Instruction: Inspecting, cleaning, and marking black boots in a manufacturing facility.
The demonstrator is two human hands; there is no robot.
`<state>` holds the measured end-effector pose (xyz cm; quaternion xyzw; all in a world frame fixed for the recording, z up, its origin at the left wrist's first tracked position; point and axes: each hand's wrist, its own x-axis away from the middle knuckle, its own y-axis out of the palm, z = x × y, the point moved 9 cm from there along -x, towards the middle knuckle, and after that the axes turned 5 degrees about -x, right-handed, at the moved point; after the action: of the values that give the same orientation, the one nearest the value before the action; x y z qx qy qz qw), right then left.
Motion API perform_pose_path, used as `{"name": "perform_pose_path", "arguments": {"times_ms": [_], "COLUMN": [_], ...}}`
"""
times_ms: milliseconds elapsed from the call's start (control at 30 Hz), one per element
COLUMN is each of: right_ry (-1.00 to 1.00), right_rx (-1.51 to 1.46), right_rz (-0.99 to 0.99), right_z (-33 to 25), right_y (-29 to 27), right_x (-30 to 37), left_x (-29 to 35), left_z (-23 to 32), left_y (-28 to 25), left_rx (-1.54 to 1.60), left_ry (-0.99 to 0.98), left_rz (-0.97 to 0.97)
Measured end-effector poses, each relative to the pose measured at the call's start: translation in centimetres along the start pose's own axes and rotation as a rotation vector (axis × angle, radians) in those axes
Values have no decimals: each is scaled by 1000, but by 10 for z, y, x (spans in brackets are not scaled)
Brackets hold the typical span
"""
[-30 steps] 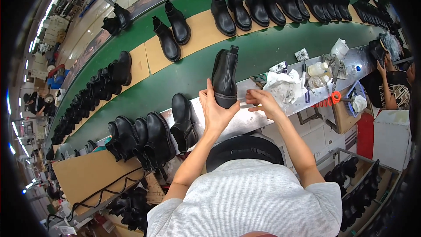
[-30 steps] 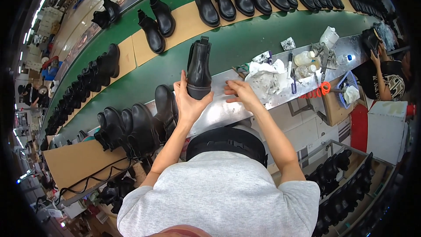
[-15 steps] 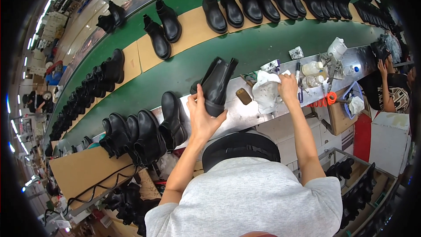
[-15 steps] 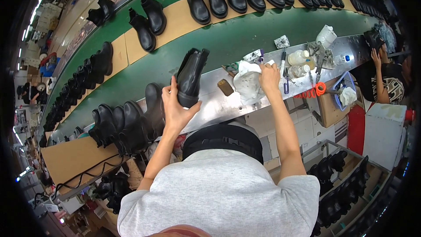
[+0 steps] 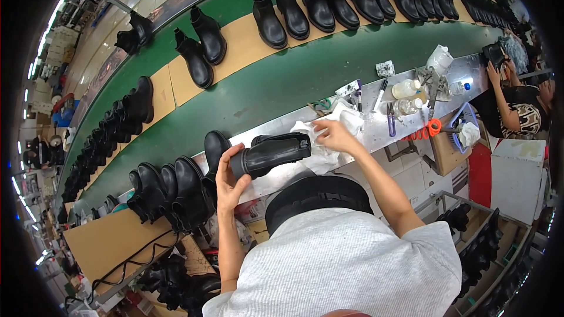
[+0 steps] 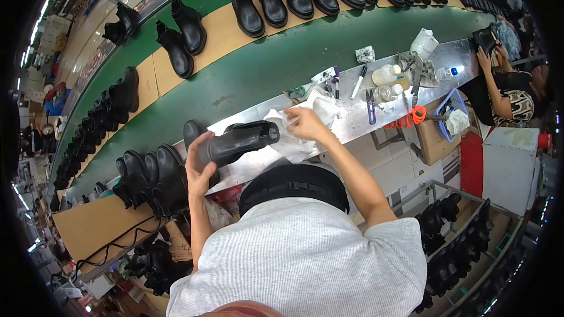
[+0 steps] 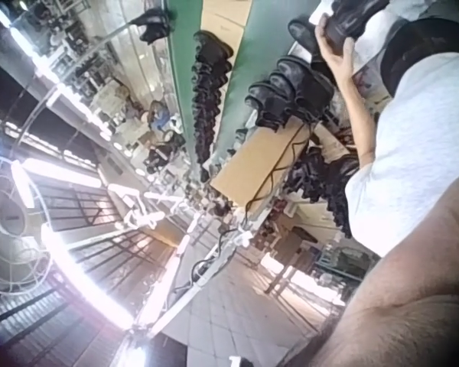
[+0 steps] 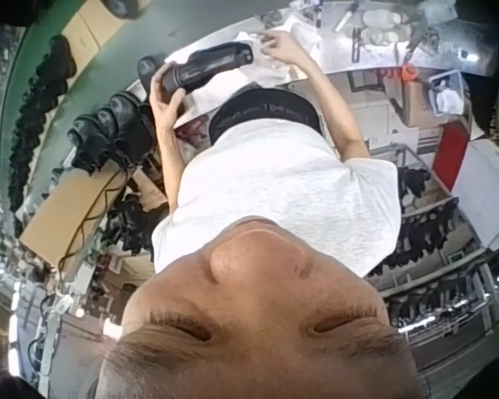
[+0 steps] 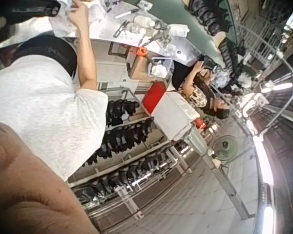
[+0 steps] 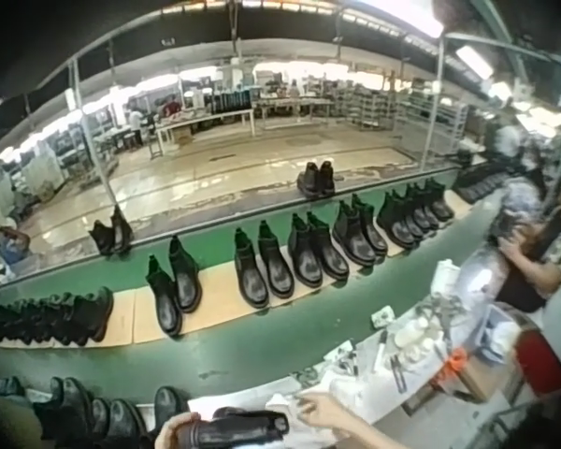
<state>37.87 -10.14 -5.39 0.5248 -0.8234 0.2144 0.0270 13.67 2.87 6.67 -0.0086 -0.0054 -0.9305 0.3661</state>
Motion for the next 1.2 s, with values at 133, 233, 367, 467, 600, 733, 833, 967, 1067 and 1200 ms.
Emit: {"name": "perform_pose_path", "arguments": {"times_ms": [133, 233, 367, 467, 600, 733, 833, 967, 1067, 1200], "right_ry": [75, 295, 279, 326, -26, -29, -86, 7, -52, -21], "right_rx": [328, 620, 638, 656, -389, -848, -717, -697, -619, -675], "right_rz": [497, 508, 460, 463, 369, -251, -324, -356, -380, -299], "right_z": [42, 91, 115, 85, -41, -143, -149, -141, -152, -142], "right_y": [-102, -134, -135, -143, -100, 30, 65, 81, 82, 81], "right_x": [-3, -14, -21, -15, 6, 37, 41, 41, 40, 33], "left_x": [5, 6, 2, 4, 7, 4, 3, 7, 11, 9], "left_z": [-11, -15, -8, -12, -11, -9, -8, -12, -12, -10], "left_y": [-6, -9, 0, 4, 2, 4, 4, 1, 0, 0], "left_rx": [119, 60, -169, 9, -8, -10, -15, 22, -13, -2], "left_ry": [89, 4, 16, 6, 0, 18, 27, 19, 34, 42], "left_rz": [387, 607, 496, 433, 443, 418, 414, 431, 439, 453]}}
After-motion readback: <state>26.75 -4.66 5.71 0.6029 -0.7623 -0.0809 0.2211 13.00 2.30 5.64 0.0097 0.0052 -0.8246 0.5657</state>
